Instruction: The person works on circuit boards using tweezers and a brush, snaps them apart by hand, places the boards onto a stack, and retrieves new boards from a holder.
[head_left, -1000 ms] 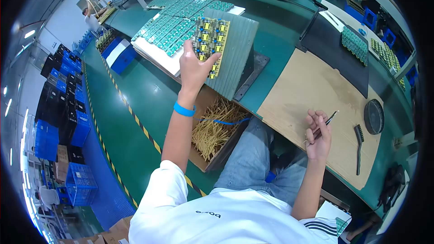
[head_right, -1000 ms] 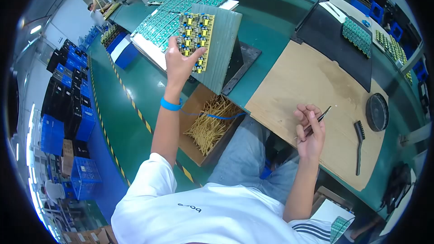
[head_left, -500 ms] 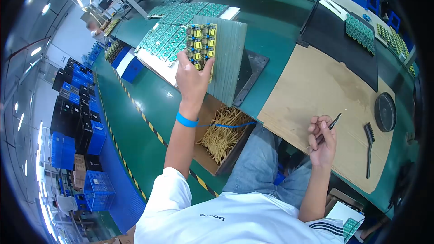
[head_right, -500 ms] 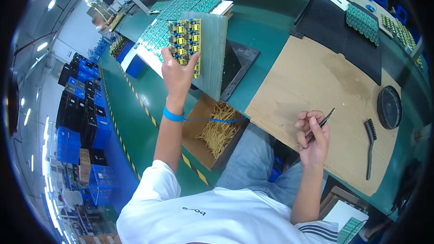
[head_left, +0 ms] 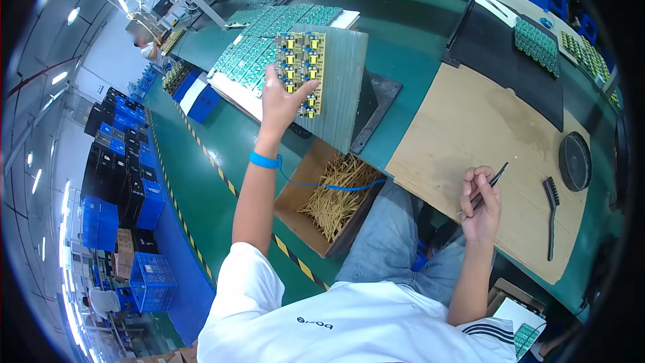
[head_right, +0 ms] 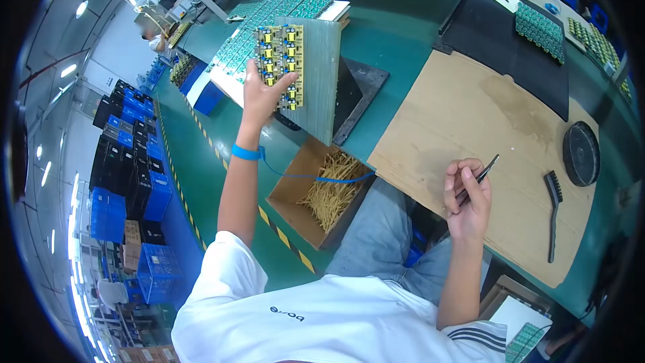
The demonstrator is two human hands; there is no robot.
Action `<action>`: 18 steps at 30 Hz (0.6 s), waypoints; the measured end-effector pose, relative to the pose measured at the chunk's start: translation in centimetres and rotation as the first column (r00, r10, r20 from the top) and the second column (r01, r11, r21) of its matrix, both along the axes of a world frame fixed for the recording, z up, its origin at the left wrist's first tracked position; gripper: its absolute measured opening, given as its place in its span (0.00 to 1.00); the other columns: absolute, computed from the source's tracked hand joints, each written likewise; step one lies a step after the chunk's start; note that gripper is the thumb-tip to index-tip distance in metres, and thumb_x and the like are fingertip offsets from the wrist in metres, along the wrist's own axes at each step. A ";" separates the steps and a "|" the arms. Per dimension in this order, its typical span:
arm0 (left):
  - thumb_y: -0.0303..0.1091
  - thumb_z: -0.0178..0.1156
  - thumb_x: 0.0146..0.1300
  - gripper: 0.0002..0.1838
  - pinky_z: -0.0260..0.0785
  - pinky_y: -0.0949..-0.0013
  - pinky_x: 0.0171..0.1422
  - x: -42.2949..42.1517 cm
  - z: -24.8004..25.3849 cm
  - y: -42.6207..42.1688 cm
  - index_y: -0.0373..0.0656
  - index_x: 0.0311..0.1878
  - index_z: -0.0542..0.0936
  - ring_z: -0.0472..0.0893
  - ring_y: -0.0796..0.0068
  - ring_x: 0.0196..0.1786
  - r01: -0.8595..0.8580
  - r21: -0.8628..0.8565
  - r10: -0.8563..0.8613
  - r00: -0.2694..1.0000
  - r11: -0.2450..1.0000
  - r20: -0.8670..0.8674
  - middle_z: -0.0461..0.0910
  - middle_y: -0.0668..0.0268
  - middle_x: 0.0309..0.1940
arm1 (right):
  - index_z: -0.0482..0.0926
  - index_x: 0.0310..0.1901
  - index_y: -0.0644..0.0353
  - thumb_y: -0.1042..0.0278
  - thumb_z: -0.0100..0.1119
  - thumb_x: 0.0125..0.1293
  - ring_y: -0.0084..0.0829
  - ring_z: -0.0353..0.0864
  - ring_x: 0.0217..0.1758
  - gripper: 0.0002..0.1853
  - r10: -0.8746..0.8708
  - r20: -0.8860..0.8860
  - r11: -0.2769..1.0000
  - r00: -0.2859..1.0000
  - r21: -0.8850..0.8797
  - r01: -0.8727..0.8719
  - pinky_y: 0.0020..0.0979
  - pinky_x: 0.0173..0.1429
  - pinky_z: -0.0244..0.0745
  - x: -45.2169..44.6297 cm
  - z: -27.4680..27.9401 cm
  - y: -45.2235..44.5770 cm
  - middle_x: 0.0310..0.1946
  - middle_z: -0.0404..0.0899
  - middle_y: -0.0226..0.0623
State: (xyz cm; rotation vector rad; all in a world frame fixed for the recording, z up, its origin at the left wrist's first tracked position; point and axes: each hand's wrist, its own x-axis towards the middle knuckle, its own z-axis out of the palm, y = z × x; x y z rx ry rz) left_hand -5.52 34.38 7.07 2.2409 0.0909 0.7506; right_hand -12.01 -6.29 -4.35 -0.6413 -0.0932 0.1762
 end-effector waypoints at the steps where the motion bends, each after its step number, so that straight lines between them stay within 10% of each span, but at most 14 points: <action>1: 0.36 0.80 0.54 0.34 0.80 0.61 0.52 0.2 0.1 0.5 0.33 0.54 0.69 0.87 0.64 0.48 0.060 -0.037 -0.061 0.998 0.998 -0.022 0.84 0.49 0.49 | 0.74 0.49 0.61 0.70 0.54 0.77 0.17 0.72 0.34 0.05 -0.006 -0.003 1.000 1.000 -0.003 0.006 0.16 0.18 0.55 -0.1 0.0 0.0 0.43 0.78 0.38; 11: 0.34 0.81 0.53 0.34 0.78 0.68 0.55 1.0 0.0 3.1 0.33 0.57 0.71 0.84 0.71 0.48 0.234 -0.274 -0.238 0.971 0.933 0.020 0.84 0.59 0.48 | 0.75 0.55 0.63 0.69 0.55 0.77 0.18 0.78 0.39 0.10 -0.088 0.031 0.994 0.996 -0.062 0.090 0.15 0.20 0.56 -0.1 0.1 0.5 0.46 0.81 0.39; 18: 0.31 0.80 0.53 0.35 0.78 0.66 0.58 -7.8 -1.5 1.0 0.34 0.61 0.72 0.83 0.74 0.51 0.207 -0.628 -0.147 0.978 0.751 0.147 0.84 0.61 0.49 | 0.80 0.54 0.65 0.70 0.63 0.72 0.25 0.86 0.49 0.13 0.060 0.186 0.777 0.981 -0.625 0.071 0.21 0.37 0.75 -2.3 2.2 5.7 0.48 0.86 0.40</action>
